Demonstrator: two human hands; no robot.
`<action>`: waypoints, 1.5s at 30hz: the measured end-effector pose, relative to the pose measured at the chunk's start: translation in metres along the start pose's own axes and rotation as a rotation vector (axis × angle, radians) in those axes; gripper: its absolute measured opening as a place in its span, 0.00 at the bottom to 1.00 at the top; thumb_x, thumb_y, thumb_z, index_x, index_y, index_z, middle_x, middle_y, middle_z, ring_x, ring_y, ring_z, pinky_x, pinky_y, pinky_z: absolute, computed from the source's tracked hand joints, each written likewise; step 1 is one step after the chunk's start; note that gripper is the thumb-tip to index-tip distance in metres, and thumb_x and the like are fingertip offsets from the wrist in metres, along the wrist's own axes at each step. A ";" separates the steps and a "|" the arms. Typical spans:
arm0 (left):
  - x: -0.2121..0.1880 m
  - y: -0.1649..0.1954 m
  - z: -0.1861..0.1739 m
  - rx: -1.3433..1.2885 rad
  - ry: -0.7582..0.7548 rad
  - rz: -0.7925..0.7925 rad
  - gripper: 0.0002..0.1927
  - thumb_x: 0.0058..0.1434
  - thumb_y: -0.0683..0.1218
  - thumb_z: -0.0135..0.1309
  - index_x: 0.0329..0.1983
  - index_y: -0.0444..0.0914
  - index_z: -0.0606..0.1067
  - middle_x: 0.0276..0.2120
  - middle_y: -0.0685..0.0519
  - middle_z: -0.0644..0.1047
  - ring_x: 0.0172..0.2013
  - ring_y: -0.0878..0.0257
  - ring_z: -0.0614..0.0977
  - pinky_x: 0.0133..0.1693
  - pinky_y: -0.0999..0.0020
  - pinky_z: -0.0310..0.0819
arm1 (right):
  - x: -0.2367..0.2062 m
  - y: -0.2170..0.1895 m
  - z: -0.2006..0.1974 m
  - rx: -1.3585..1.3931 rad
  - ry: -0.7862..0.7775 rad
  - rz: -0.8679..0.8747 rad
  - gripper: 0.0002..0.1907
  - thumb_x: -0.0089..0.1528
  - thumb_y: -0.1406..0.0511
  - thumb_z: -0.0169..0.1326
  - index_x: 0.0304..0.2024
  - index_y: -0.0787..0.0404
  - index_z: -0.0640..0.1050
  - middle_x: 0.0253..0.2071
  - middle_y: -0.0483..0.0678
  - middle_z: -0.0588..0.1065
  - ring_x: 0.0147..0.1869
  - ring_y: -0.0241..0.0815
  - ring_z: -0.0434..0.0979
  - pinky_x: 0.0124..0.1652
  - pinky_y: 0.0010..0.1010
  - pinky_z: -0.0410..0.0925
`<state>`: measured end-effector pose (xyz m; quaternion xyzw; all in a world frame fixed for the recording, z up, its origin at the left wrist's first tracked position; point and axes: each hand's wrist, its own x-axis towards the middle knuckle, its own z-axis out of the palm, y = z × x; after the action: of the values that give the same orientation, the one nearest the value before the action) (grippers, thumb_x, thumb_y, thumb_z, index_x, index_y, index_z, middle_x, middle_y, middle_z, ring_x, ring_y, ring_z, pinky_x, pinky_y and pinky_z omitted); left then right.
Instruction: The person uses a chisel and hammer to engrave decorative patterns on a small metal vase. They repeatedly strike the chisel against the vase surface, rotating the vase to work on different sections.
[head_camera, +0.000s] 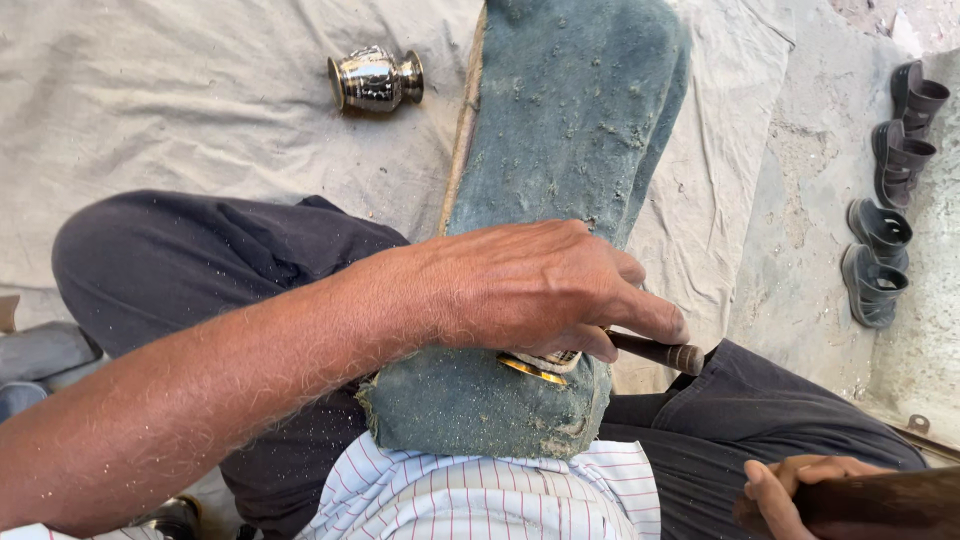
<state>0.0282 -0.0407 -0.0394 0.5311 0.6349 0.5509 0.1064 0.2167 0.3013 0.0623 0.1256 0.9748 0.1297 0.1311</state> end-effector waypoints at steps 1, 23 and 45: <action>-0.001 0.000 0.000 0.006 0.003 0.005 0.25 0.56 0.47 0.65 0.57 0.48 0.73 0.36 0.51 0.81 0.38 0.52 0.85 0.35 0.55 0.78 | 0.000 0.004 0.002 0.073 0.072 -0.061 0.23 0.50 0.53 0.68 0.42 0.59 0.80 0.25 0.43 0.76 0.26 0.35 0.79 0.36 0.27 0.75; 0.004 0.005 -0.002 0.043 -0.015 0.007 0.26 0.55 0.48 0.65 0.58 0.52 0.74 0.36 0.53 0.82 0.37 0.54 0.85 0.35 0.55 0.78 | 0.012 0.018 0.007 -0.358 -0.341 0.145 0.23 0.48 0.50 0.71 0.39 0.49 0.77 0.22 0.35 0.75 0.25 0.29 0.81 0.36 0.20 0.79; 0.007 0.004 0.011 -0.034 0.134 -0.161 0.22 0.58 0.45 0.65 0.56 0.46 0.74 0.33 0.56 0.83 0.35 0.61 0.87 0.36 0.61 0.81 | 0.014 0.032 0.029 0.760 0.012 0.072 0.14 0.58 0.61 0.67 0.35 0.55 0.72 0.28 0.46 0.77 0.34 0.36 0.83 0.38 0.31 0.79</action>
<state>0.0355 -0.0294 -0.0374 0.4384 0.6717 0.5857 0.1166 0.2182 0.3414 0.0415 0.1985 0.9491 -0.2357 0.0649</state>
